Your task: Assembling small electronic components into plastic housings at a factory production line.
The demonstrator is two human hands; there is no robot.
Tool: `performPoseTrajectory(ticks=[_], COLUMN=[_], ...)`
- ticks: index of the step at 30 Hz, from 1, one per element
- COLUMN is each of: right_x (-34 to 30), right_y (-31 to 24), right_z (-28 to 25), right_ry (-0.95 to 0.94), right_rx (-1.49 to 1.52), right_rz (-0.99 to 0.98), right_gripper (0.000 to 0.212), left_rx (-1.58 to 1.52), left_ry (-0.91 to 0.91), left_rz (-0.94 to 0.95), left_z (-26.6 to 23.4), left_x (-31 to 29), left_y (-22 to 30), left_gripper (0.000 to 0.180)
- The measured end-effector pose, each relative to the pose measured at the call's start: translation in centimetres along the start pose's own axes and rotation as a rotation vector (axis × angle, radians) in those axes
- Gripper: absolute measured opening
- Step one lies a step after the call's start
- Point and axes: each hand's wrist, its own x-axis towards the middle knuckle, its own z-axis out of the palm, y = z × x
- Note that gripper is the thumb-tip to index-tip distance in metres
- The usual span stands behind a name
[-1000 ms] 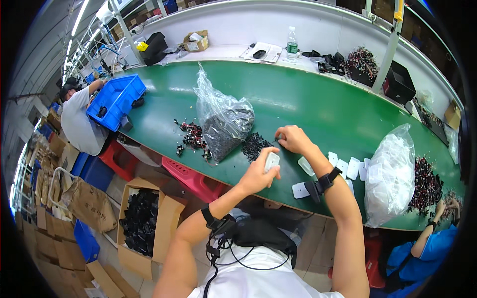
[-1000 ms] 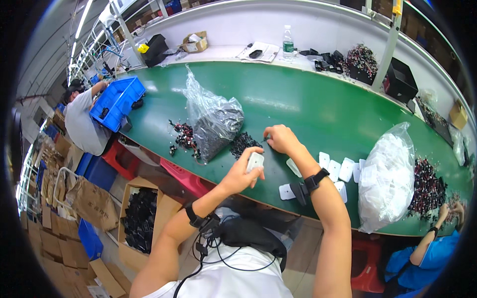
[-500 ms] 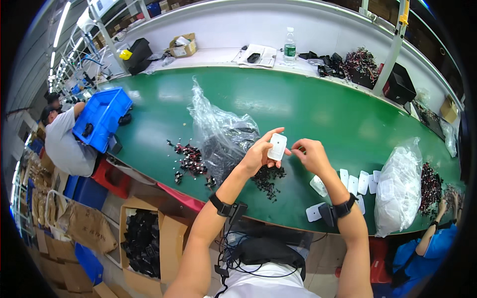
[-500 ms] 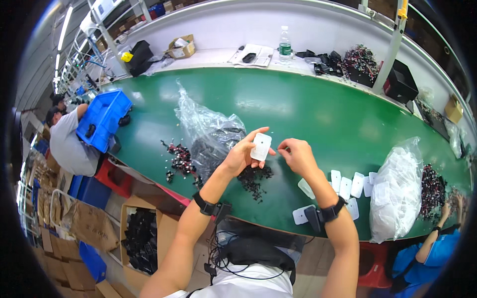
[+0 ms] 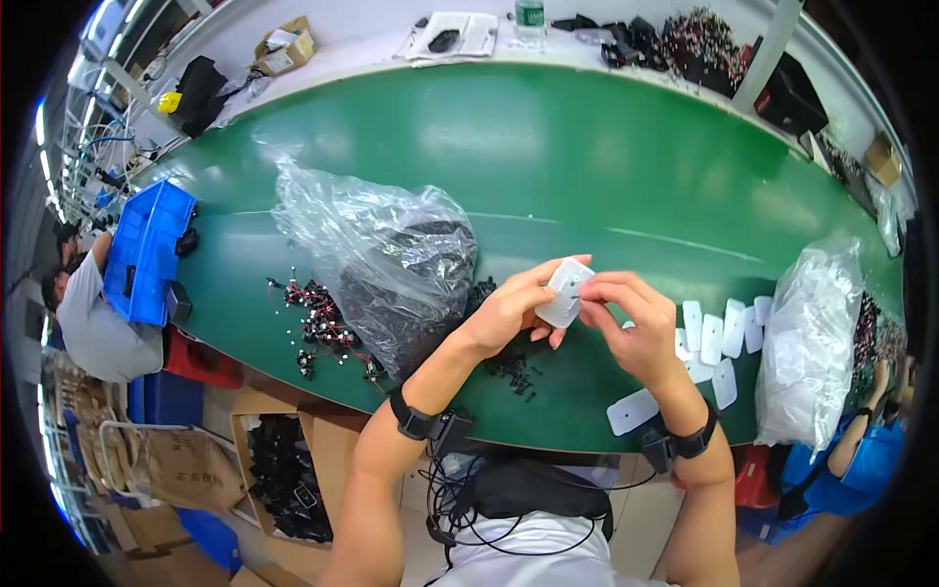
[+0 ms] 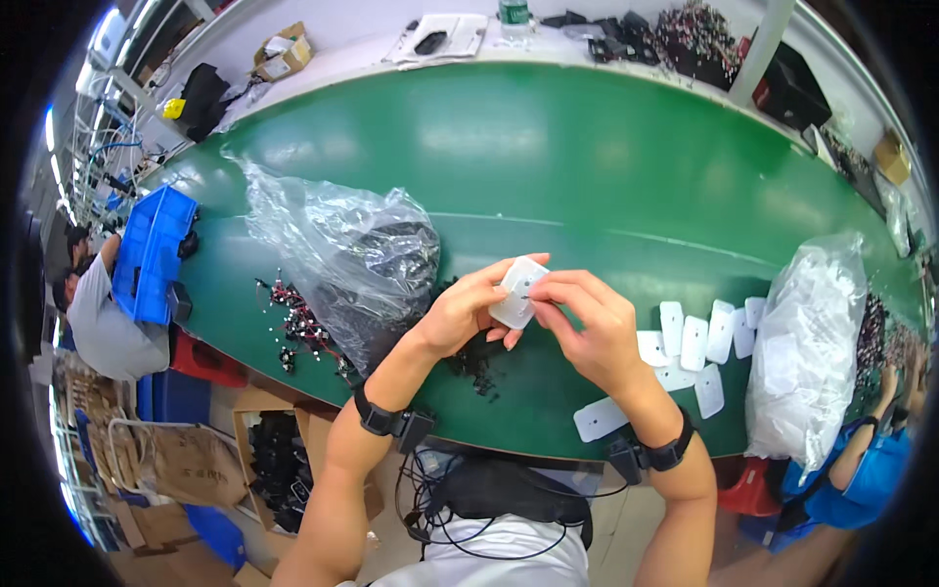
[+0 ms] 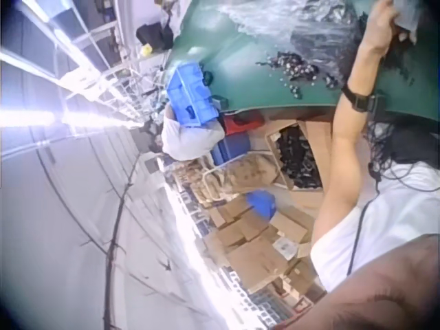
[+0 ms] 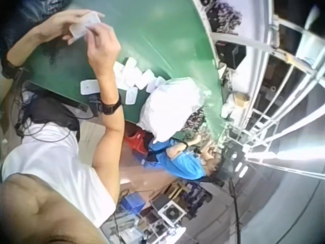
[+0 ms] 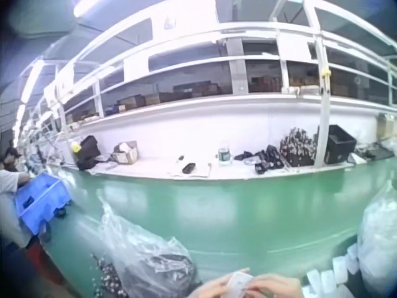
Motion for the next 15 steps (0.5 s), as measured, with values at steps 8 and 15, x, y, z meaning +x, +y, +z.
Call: performPoseTrajectory(ticks=[8, 15], right_x=[-0.2, -0.8], right_y=[0.7, 0.9], right_z=[0.4, 0.9], right_ry=[0.046, 0.056], right_rx=[-0.151, -0.137], right_rz=[-0.090, -0.022], right_gripper=[0.018, 0.018], left_rx=[0.045, 0.187], left_ry=[0.013, 0.053], left_rz=[-0.019, -0.041], left_z=[0.7, 1.0], left_x=[-0.2, -0.5], left_y=[-0.1, 0.2], left_gripper=[0.049, 0.045])
